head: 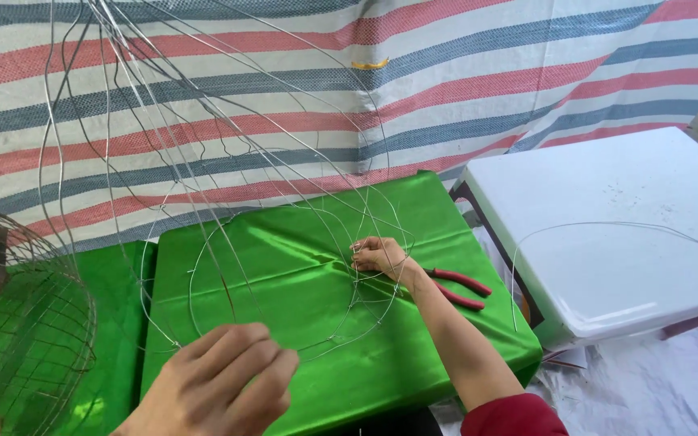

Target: Using pliers to twist and secure thin binding wires around a larger wire frame structure to strengthen the assembly.

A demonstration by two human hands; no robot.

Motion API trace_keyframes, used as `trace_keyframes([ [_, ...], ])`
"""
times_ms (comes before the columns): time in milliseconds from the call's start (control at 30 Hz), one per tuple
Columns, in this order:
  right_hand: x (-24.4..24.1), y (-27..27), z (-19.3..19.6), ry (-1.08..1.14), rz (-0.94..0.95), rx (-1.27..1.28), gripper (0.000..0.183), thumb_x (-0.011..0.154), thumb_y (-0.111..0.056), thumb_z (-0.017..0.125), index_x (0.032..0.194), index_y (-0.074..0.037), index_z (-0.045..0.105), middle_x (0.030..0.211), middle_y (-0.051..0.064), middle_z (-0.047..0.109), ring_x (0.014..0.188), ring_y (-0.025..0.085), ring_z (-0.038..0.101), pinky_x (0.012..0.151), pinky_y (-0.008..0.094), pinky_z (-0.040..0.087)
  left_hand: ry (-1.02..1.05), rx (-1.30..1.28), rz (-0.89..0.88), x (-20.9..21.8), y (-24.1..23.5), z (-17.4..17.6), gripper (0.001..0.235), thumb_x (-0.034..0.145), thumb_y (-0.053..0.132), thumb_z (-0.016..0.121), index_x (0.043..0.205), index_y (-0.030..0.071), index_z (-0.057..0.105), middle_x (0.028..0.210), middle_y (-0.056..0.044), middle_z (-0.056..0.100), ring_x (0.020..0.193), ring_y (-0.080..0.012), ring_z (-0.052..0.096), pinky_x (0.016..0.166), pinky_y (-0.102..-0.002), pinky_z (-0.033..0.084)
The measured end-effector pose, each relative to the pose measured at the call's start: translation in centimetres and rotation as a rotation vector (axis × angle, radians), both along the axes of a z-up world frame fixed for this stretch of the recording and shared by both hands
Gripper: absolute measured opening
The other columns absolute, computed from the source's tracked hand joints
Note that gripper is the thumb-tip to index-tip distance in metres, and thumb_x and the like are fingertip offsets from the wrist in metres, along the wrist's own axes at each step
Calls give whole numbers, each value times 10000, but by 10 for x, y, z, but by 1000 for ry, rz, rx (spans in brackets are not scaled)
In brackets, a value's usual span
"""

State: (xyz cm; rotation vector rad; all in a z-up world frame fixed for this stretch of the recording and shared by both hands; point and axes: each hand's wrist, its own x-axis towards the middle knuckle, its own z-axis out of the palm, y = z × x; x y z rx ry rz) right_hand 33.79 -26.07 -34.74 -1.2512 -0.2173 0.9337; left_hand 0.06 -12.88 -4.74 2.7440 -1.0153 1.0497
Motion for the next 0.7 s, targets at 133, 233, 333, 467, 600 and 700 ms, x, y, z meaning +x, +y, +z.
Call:
trace_keyframes([
  [133,-6,-2,15,-4,-8,-39,289,896,93,671,1180,82,616,1040,206,665,891,305,706,851,341,642,265,44,105,13,16,-49,148,919,123,672,1050,54,656,887,-59,674,821,-224,640,695,-364,587],
  [233,-5,-2,9,16,-9,-30,294,889,92,685,1176,71,625,1042,212,677,898,315,719,854,348,647,631,248,398,24,4,-74,288,901,18,609,1187,-3,633,1160,-190,659,1118,-336,592,888,-436,564],
  [333,-2,0,-1,-7,12,5,279,876,90,693,1149,81,632,1035,223,683,902,321,722,875,349,639,940,522,582,45,-23,-95,604,802,-19,744,1356,19,506,1280,-176,558,1159,-327,505,964,-460,481],
  [467,-3,3,-12,-34,-62,40,305,826,69,746,1122,50,675,945,202,719,840,309,749,797,347,661,814,678,752,93,-37,-115,103,996,76,620,943,87,708,841,-61,702,772,-188,660,721,-353,549],
  [600,6,6,-32,-42,-101,80,307,808,49,768,1107,29,703,884,202,733,795,339,772,728,390,687,857,496,909,151,-8,-188,143,954,61,624,840,78,709,783,-73,711,760,-221,717,753,-393,612],
  [700,3,8,-32,-47,-115,52,319,820,45,747,1135,32,698,895,194,739,809,318,774,764,381,683,826,246,843,206,3,-234,196,859,-4,655,696,96,699,682,-59,706,721,-263,755,645,-475,605],
])
